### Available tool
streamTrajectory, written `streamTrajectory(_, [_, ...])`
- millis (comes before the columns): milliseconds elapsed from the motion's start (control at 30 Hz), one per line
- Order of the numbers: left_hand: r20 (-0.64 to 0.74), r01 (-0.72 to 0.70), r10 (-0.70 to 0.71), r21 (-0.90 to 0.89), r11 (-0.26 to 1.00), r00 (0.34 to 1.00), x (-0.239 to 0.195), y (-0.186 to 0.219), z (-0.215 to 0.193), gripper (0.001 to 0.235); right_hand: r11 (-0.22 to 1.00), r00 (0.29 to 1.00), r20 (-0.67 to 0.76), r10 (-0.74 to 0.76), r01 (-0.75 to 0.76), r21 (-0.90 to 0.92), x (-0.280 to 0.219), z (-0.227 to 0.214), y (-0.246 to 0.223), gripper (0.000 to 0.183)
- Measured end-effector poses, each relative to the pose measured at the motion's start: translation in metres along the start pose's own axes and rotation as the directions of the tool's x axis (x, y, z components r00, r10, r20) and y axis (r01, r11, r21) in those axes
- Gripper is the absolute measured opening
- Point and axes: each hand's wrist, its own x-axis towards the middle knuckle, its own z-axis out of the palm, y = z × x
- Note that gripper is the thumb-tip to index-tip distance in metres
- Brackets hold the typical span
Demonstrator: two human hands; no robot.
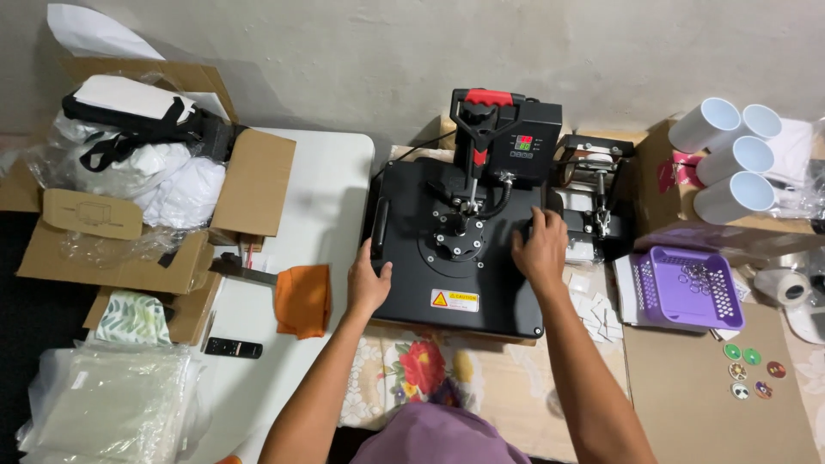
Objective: Operating a heat press machine to apply small patches and handling production components.
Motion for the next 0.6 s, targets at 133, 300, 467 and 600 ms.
streamTrajectory(133, [0.021, -0.046, 0.045, 0.023, 0.999, 0.999, -0.006, -0.009, 0.002, 0.081, 0.984, 0.990, -0.135, 0.036, -0.011, 0.180, -0.079, -0.021, -0.002, 0.074])
streamTrajectory(300, [-0.078, -0.188, 0.193, 0.076, 0.979, 0.978, -0.008, 0.020, -0.004, 0.077, 0.940, 0.991, -0.126, 0.055, -0.009, 0.340, -0.100, -0.036, 0.002, 0.069])
streamTrajectory(467, [-0.154, -0.478, 0.492, 0.121, 0.870, 0.857, 0.013, 0.073, -0.003, 0.072, 0.935, 0.995, -0.086, 0.050, -0.016, 0.355, -0.095, -0.043, 0.003, 0.070])
streamTrajectory(600, [-0.135, -0.700, 0.724, 0.184, 0.690, 0.677, 0.020, 0.166, -0.018, 0.066, 0.938, 0.997, -0.039, 0.068, -0.051, 0.343, -0.091, -0.039, 0.008, 0.070])
